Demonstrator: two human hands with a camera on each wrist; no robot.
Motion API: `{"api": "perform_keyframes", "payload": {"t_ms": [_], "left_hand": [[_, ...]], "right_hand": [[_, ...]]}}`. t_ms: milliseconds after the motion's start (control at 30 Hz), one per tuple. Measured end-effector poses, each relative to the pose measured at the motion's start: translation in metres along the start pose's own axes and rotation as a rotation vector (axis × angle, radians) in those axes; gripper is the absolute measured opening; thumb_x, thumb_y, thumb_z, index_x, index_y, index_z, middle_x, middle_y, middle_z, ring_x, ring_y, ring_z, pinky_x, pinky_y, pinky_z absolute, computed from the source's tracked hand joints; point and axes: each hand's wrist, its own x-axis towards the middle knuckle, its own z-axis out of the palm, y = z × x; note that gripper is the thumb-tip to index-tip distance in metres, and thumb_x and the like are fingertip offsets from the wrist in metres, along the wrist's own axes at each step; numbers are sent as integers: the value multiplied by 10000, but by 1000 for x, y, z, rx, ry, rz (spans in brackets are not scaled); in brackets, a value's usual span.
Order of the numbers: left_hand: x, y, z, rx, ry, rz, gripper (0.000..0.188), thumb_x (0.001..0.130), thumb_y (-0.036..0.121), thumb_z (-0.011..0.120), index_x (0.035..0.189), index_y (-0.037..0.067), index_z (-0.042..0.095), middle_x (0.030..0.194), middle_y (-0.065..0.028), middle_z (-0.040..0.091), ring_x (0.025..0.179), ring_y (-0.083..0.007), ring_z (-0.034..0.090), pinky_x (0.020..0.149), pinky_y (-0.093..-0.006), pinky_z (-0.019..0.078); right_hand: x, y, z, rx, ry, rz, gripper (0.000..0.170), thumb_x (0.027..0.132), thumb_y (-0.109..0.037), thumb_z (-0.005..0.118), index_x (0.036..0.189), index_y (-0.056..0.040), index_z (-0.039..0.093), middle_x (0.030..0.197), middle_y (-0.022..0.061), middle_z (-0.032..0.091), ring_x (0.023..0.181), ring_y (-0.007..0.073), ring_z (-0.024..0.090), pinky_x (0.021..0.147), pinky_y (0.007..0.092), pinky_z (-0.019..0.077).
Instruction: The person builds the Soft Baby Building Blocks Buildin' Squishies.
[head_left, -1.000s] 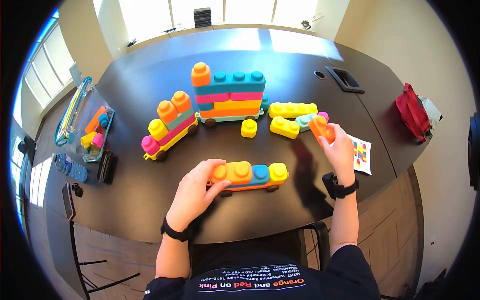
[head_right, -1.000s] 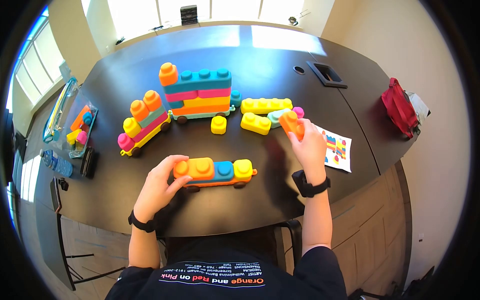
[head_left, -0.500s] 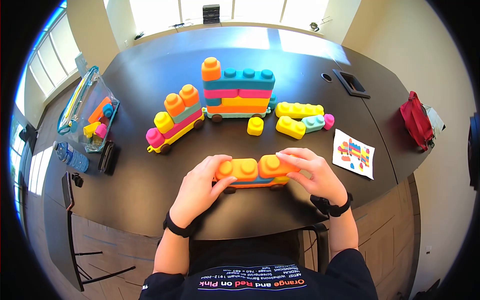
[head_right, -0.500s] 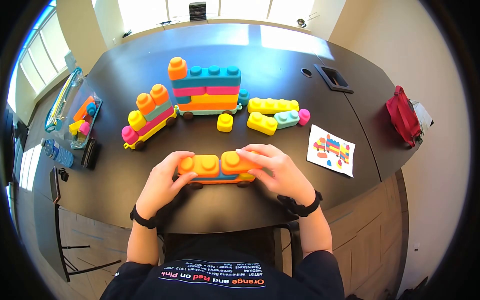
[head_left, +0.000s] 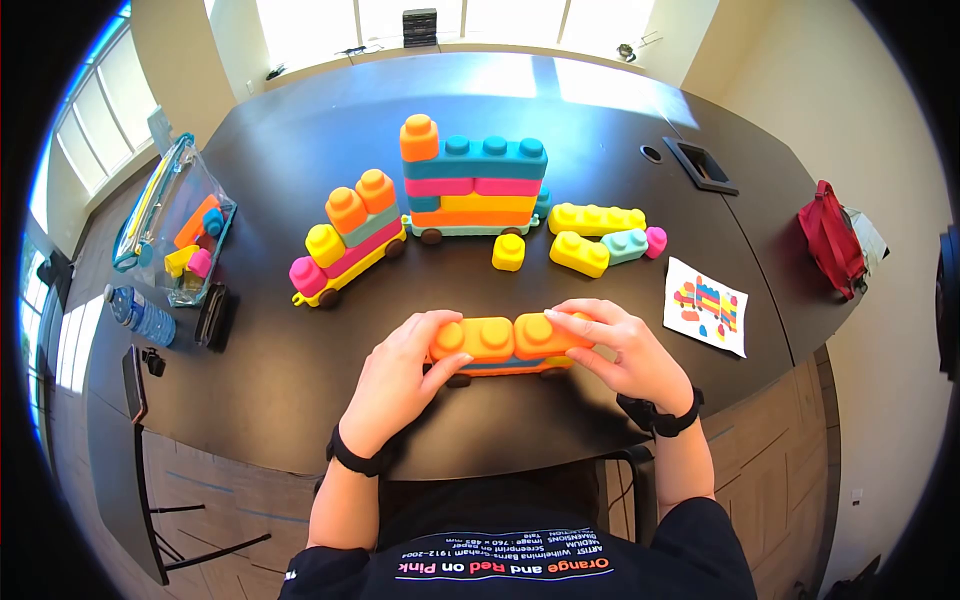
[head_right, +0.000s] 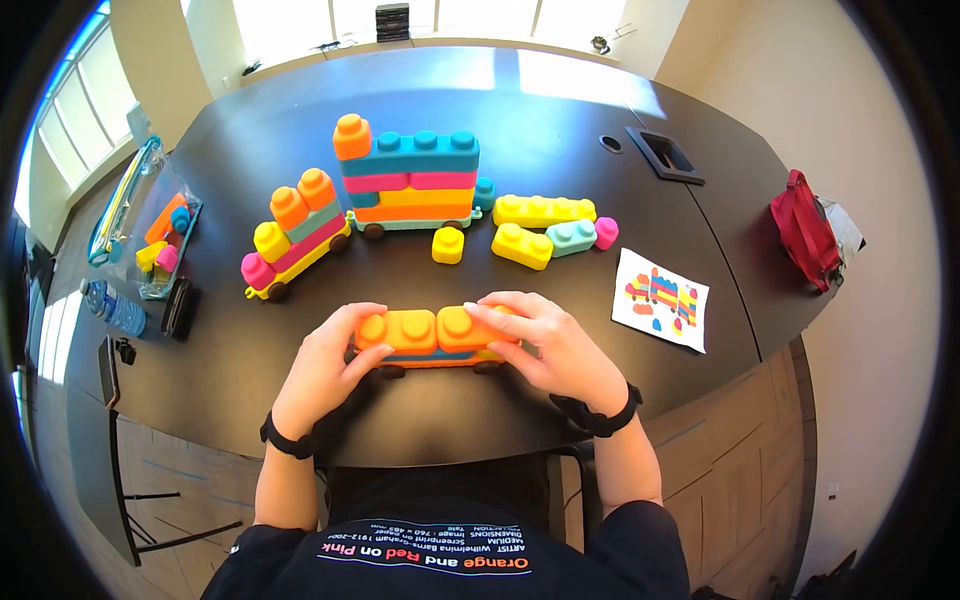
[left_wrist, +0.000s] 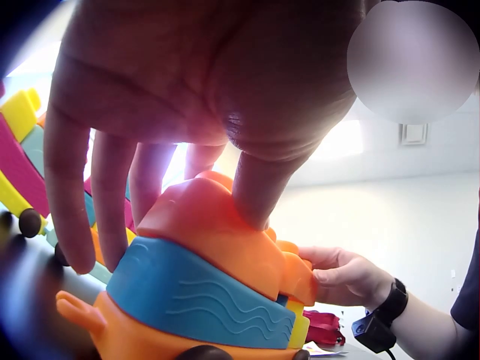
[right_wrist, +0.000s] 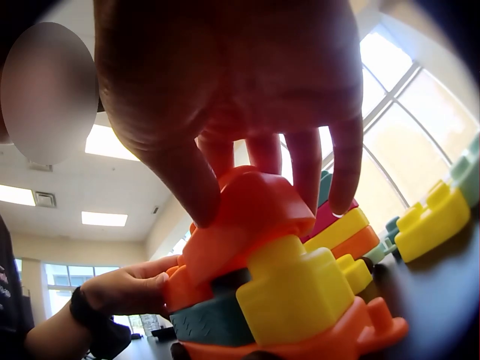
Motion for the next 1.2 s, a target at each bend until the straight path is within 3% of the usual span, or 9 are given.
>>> {"api": "perform_keyframes", "payload": {"t_ms": [167, 667, 733, 833, 1067, 1133, 1200], "left_hand": [[1, -4, 5, -3, 61, 66, 404, 959, 290, 762, 1291, 102, 628, 1127, -121, 694, 1009, -344, 705, 847, -427, 580], [1, -6, 3, -33, 61, 95, 396, 957, 238, 764, 1287, 74, 619, 1138, -155, 685, 1012, -377, 693, 859, -433, 572], [1, -3, 0, -13, -2, 43, 425, 961, 149, 769, 1334, 31, 605, 1221, -164, 676, 1098, -326, 697, 885, -374, 615], [0, -4, 1, -37, -12, 20, 420, 965, 149, 765, 1334, 29, 604, 1233, -167, 673, 1110, -325, 694, 886, -374, 616], [1, -5, 1, -33, -12, 15, 423, 967, 154, 764, 1338, 29, 602, 1258, -164, 670, 1141, -324, 690, 898, -378, 620], [0, -7, 5, -33, 42, 42, 405, 965, 252, 758, 1302, 79, 614, 1154, -152, 689, 1030, -374, 699, 869, -433, 574], [-1, -7, 4, -36, 48, 51, 405, 965, 252, 757, 1302, 78, 614, 1163, -152, 689, 1035, -375, 698, 873, -433, 575]], "right_hand": [[-2, 0, -5, -8, -33, 23, 524, 912, -16, 740, 1425, -93, 667, 1340, 153, 671, 1130, 353, 683, 978, 406, 559], [-1, 4, 6, -56, -14, 1, 526, 924, -38, 732, 1439, -110, 652, 1310, 155, 673, 1130, 366, 677, 974, 418, 551], [-4, 3, 9, -108, 0, -13, 531, 933, -66, 731, 1452, -132, 644, 1299, 148, 675, 1129, 364, 676, 966, 428, 552], [-6, 2, 13, -197, 34, -26, 524, 934, -78, 732, 1448, -134, 646, 1303, 147, 676, 1129, 358, 679, 961, 424, 552], [2, 10, 4, -9, -14, -32, 455, 977, -121, 723, 1427, -105, 656, 1291, 162, 678, 1090, 373, 685, 945, 421, 556], [3, 10, 5, 10, -13, -17, 444, 985, -132, 724, 1422, -101, 658, 1280, 163, 680, 1068, 369, 690, 929, 413, 560], [4, 12, 10, 60, -13, 28, 428, 990, -137, 727, 1412, -98, 664, 1234, 155, 683, 1008, 342, 697, 884, 394, 567]]}}
